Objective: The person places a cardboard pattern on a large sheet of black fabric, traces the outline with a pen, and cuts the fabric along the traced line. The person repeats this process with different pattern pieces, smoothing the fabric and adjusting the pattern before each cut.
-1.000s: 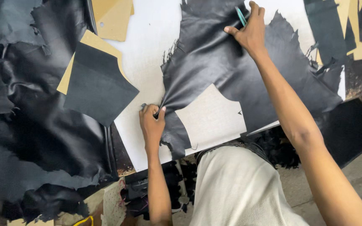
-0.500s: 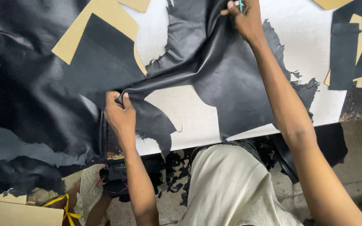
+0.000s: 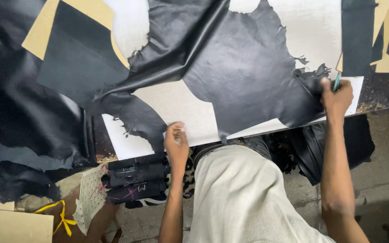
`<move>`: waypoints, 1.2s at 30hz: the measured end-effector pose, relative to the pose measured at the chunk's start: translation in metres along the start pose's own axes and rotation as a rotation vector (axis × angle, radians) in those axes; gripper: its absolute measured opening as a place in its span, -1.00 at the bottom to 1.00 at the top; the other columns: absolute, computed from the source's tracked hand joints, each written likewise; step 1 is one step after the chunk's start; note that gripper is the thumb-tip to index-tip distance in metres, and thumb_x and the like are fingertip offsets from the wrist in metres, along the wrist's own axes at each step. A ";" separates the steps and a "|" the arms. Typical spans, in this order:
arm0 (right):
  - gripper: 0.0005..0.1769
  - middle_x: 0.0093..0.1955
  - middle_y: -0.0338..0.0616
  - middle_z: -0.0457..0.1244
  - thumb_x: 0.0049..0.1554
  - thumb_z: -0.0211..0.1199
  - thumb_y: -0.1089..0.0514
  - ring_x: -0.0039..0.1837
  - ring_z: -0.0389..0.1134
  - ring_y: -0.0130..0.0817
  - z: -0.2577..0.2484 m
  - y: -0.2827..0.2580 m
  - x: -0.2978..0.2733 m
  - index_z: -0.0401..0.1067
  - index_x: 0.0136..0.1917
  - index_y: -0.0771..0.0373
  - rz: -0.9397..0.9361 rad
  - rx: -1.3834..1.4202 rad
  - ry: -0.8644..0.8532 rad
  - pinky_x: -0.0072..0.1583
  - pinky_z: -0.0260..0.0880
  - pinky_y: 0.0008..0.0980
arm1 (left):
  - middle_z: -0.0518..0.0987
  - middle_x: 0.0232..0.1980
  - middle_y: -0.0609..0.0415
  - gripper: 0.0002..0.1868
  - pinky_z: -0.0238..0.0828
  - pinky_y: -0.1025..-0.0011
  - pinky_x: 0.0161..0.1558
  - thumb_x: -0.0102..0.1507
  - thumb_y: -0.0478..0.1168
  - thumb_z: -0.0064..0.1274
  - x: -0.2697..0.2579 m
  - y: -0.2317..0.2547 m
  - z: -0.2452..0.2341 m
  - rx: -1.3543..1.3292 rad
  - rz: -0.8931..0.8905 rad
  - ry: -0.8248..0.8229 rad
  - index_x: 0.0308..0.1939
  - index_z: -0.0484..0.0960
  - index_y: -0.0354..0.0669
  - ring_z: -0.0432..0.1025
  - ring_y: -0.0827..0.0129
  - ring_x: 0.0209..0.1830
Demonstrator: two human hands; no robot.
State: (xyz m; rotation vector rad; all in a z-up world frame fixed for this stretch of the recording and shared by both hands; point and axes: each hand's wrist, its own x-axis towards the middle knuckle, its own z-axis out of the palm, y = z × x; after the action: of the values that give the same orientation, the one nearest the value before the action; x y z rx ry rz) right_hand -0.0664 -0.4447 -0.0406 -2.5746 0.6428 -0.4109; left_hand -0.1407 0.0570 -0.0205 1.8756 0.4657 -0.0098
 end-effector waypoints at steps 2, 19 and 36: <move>-0.41 -0.18 0.00 0.29 0.08 0.67 -0.02 -0.18 0.30 -0.20 -0.008 0.025 -0.021 0.38 -0.02 0.45 0.006 -0.032 0.002 -0.10 0.34 -0.20 | 0.66 -0.11 0.05 -0.79 0.44 0.40 -0.13 0.30 -0.37 0.06 -0.010 0.005 0.032 -0.030 0.083 -0.107 0.01 0.58 -0.28 0.48 0.34 -0.24; -0.57 -0.39 -0.06 0.19 0.27 0.47 0.14 -0.34 0.15 -0.29 -0.023 0.036 -0.042 0.31 -0.25 0.36 0.097 0.269 -0.201 -0.19 0.20 -0.24 | 0.44 -0.38 0.04 -0.77 0.31 0.28 -0.23 0.18 -0.30 0.26 -0.035 0.061 0.139 0.445 0.168 -0.039 -0.40 0.48 -0.25 0.34 0.25 -0.37; -0.64 -0.25 -0.18 0.24 0.17 0.56 0.22 -0.22 0.22 -0.41 -0.033 0.089 -0.046 0.36 -0.12 0.39 -0.013 0.291 -0.234 -0.09 0.27 -0.39 | 0.44 -0.06 -0.03 -0.86 0.35 0.40 -0.27 0.26 -0.45 0.06 -0.040 0.060 0.147 0.234 0.167 0.188 -0.10 0.52 -0.31 0.42 0.36 -0.38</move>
State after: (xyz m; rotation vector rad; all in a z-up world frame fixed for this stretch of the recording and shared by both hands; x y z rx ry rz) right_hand -0.1506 -0.5038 -0.0639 -2.3046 0.4462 -0.1857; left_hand -0.1259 -0.1057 -0.0085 2.1517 0.4493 0.2343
